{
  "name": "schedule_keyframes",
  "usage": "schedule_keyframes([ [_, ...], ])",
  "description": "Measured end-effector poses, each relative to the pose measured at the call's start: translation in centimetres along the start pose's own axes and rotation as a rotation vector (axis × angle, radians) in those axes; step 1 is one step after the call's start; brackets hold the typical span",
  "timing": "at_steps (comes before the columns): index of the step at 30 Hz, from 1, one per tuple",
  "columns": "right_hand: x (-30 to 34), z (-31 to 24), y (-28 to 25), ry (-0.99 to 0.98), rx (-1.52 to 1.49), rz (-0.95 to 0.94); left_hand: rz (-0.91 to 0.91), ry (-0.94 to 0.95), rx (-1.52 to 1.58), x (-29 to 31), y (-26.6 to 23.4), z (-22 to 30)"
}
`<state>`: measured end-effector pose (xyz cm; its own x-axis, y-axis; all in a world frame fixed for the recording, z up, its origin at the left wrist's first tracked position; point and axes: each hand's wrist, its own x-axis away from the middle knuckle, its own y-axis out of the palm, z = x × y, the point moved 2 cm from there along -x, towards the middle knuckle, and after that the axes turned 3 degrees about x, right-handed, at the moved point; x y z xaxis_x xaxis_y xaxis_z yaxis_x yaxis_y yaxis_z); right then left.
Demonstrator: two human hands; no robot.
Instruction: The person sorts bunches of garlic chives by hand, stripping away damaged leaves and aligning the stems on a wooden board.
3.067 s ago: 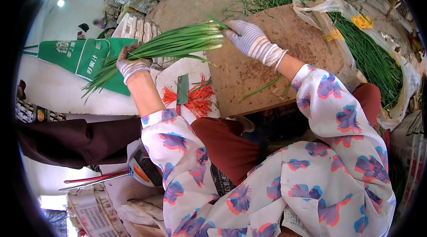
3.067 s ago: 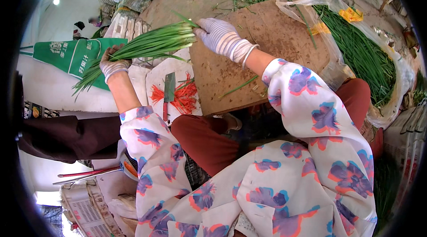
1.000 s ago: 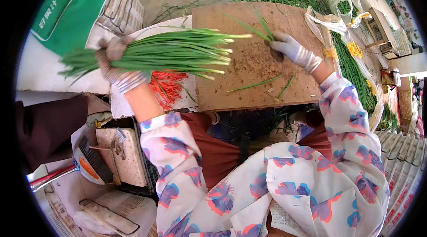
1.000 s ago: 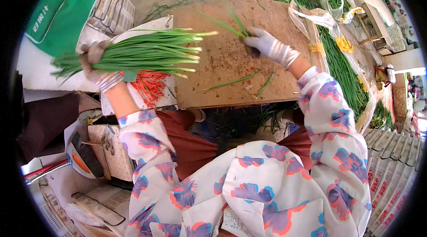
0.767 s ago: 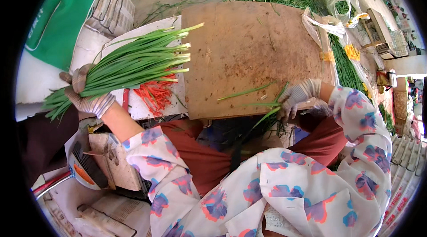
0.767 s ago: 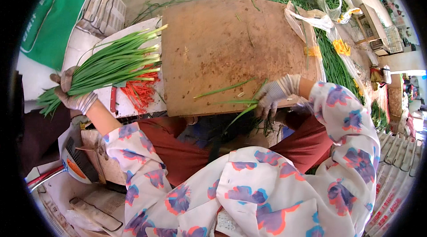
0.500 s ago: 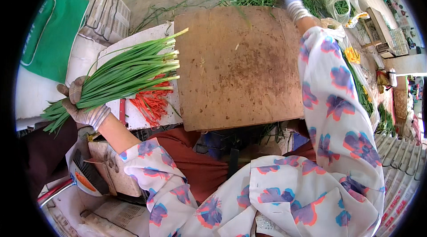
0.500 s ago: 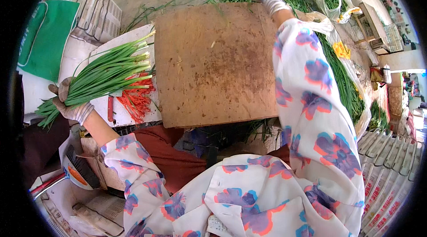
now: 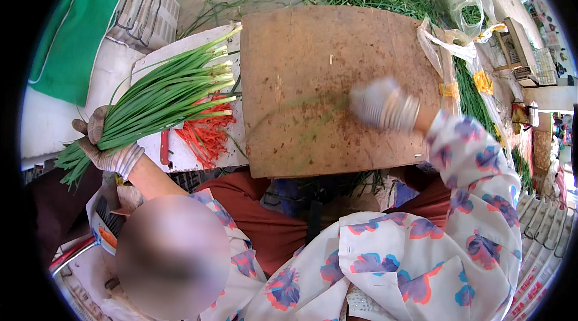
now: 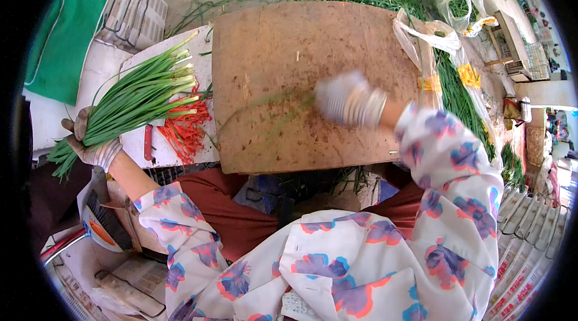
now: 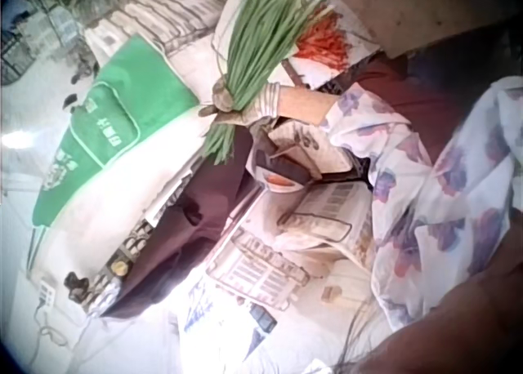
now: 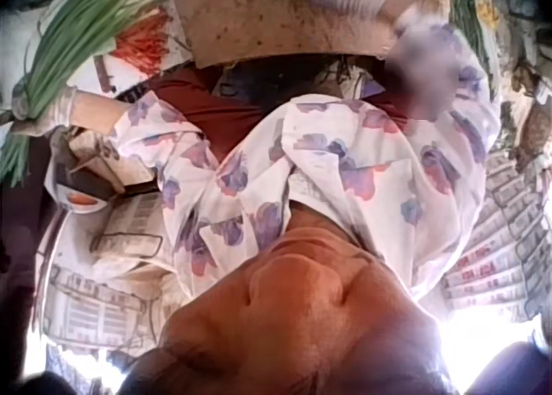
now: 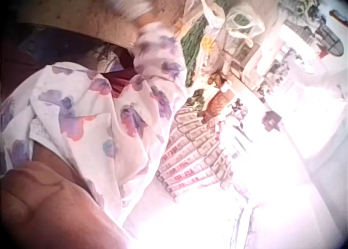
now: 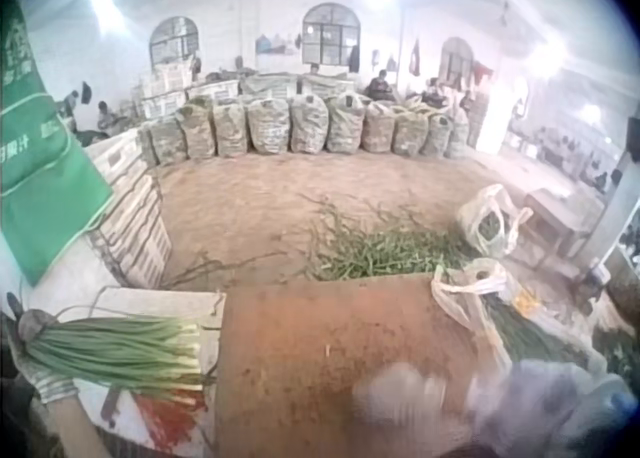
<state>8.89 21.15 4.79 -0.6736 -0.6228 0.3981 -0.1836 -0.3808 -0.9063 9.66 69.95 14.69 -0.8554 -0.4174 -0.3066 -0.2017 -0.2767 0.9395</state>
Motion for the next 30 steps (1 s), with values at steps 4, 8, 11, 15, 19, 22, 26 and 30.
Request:
schedule_keyframes([
  [4,-1.3,25.5,3.4,0.759,0.068,0.318,0.084,0.095,-0.035,0.2,0.8,-0.6],
  [8,0.3,30.5,1.8,1.335,-0.155,0.238,0.246,0.288,-0.197,0.8,0.1,3.6],
  [11,-3.4,24.8,-2.6,1.182,0.200,0.416,0.336,0.330,-0.219,2.0,1.5,6.0],
  [15,-10.0,9.9,-8.7,0.627,-0.152,0.314,0.442,0.574,-0.314,3.4,1.7,6.9],
  [19,-16.1,-10.8,-9.9,-0.255,-0.436,0.607,0.523,0.694,-0.371,4.9,1.2,9.2],
  [22,-19.3,-18.8,-9.8,-0.220,-0.225,0.166,0.622,0.817,-0.393,5.0,-0.4,10.5],
  [26,-22.3,-21.0,-7.5,-0.121,-0.067,-0.058,0.662,0.848,-0.424,5.5,0.0,9.9],
  [30,-23.9,-22.2,-5.0,-0.048,-0.123,-0.046,0.634,0.804,-0.417,5.4,0.0,10.3],
])
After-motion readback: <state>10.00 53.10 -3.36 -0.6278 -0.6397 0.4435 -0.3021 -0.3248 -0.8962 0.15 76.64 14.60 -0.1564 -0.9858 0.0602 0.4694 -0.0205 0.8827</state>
